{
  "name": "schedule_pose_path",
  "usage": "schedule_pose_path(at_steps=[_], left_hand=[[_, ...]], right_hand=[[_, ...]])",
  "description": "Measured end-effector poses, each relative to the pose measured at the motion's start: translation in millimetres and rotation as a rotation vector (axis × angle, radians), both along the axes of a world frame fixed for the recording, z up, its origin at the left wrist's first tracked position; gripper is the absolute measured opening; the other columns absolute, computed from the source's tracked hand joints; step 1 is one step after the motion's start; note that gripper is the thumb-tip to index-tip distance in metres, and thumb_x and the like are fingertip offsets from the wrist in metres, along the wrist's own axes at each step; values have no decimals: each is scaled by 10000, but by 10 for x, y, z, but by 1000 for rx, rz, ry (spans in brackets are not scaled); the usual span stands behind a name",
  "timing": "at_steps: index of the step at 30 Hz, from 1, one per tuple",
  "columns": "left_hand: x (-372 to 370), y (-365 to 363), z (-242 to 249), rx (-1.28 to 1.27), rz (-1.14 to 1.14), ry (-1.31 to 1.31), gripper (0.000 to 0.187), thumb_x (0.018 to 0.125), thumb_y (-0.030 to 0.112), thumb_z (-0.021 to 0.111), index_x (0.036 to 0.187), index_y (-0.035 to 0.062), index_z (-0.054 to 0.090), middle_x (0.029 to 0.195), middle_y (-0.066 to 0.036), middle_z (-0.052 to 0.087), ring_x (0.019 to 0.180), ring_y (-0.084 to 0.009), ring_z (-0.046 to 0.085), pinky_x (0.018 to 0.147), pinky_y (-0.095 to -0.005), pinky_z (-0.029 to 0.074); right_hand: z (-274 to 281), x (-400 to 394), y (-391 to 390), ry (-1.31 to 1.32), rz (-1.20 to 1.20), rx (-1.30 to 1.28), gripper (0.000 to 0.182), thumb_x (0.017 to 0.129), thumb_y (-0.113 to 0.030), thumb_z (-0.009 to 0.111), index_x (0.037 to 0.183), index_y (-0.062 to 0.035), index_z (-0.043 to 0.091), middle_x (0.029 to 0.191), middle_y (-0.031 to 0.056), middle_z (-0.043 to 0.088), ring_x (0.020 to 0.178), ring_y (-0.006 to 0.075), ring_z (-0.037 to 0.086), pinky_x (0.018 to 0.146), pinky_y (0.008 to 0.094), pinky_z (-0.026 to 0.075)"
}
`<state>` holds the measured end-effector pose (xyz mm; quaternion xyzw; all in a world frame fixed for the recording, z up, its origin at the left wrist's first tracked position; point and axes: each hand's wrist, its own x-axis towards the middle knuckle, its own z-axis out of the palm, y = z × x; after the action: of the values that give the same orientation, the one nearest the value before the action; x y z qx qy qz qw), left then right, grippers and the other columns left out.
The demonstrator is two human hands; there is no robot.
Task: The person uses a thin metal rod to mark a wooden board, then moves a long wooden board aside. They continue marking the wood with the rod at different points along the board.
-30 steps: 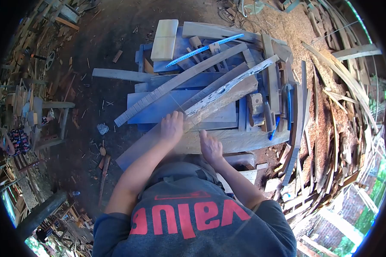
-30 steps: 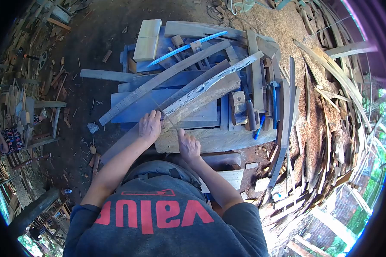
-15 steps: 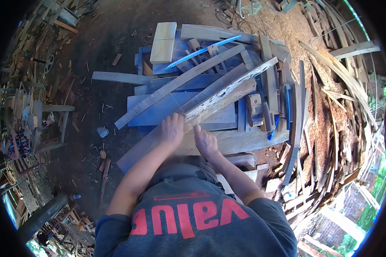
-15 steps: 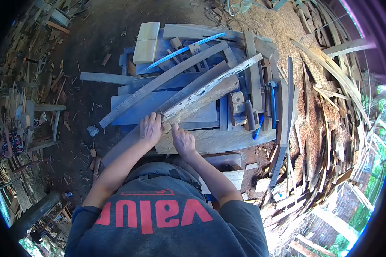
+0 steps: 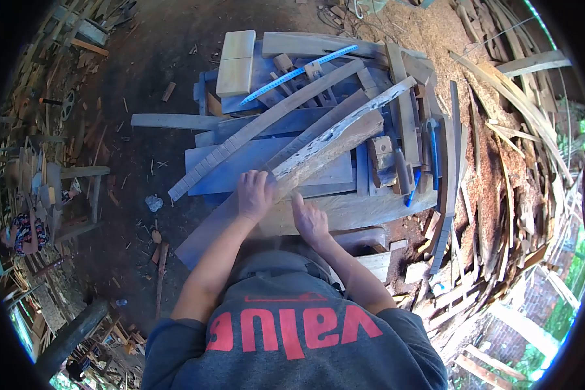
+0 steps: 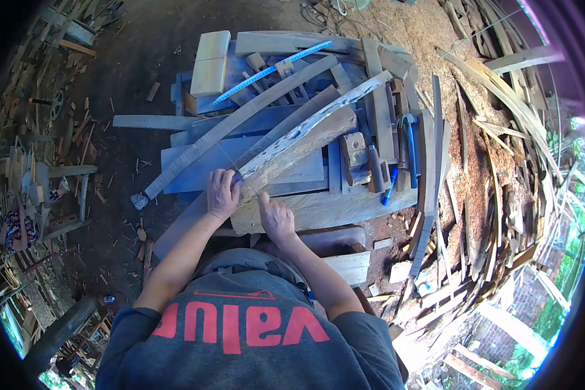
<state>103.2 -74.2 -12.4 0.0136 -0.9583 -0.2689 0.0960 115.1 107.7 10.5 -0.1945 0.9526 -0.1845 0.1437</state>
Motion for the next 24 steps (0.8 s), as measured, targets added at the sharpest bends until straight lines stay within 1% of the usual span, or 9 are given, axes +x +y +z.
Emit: schedule_pose_path(at_steps=[5,6,8,11,15,17,19,22,24], left_hand=[[-22,7,-23,26,23,40,249,793,209,632,985,68,559,908,-131,515,859,-328,495,794,-425,398],[-23,22,-14,7,36,52,251,791,201,641,986,75,548,912,-131,514,850,-332,496,772,-429,401],[-32,45,-15,-13,50,58,255,788,193,650,988,82,536,915,-132,513,841,-336,497,750,-434,405],[-14,40,-12,-31,57,35,263,784,199,648,995,82,543,917,-128,516,841,-333,498,747,-431,406],[-23,42,-23,-23,51,79,275,774,200,644,1003,80,550,915,-129,518,831,-328,499,745,-430,405],[-33,51,-31,-9,76,69,279,770,202,645,1002,80,551,914,-129,519,829,-326,500,747,-429,404],[-30,41,-35,-35,56,111,291,765,210,651,1004,78,551,912,-129,519,824,-325,501,741,-431,404],[-20,37,-44,-27,58,97,290,766,212,652,1003,77,554,911,-125,521,826,-325,502,733,-432,405],[-12,36,-66,-42,56,98,288,765,210,652,1003,78,555,912,-123,522,824,-324,502,730,-432,406]], right_hand=[[-7,206,252,-66,9,85,74,908,-125,482,923,-83,424,707,128,625,676,297,661,551,430,524],[-35,158,190,-77,9,90,74,908,-125,482,923,-83,424,707,128,625,676,297,661,551,430,524],[-114,-67,-59,21,23,-34,72,907,-127,483,926,-87,426,707,117,616,667,287,656,548,427,521],[-151,-196,-320,39,-2,-37,92,916,-154,487,942,-87,430,711,118,609,664,290,650,547,429,520],[-53,150,106,-30,-32,-52,113,927,-174,487,963,-83,433,713,125,606,668,297,648,546,432,519],[-120,316,301,-73,5,50,132,936,-193,488,994,-82,443,717,124,607,681,301,650,549,437,517],[-112,243,185,-80,-16,36,130,917,-168,501,997,-81,445,716,121,607,687,304,650,554,440,517],[-142,-150,-213,26,-5,-80,152,874,-117,518,1005,-77,451,724,119,614,689,302,650,577,430,519],[-192,-214,-301,25,-5,-66,153,876,-123,521,1007,-79,455,725,120,616,692,304,651,576,431,518]])
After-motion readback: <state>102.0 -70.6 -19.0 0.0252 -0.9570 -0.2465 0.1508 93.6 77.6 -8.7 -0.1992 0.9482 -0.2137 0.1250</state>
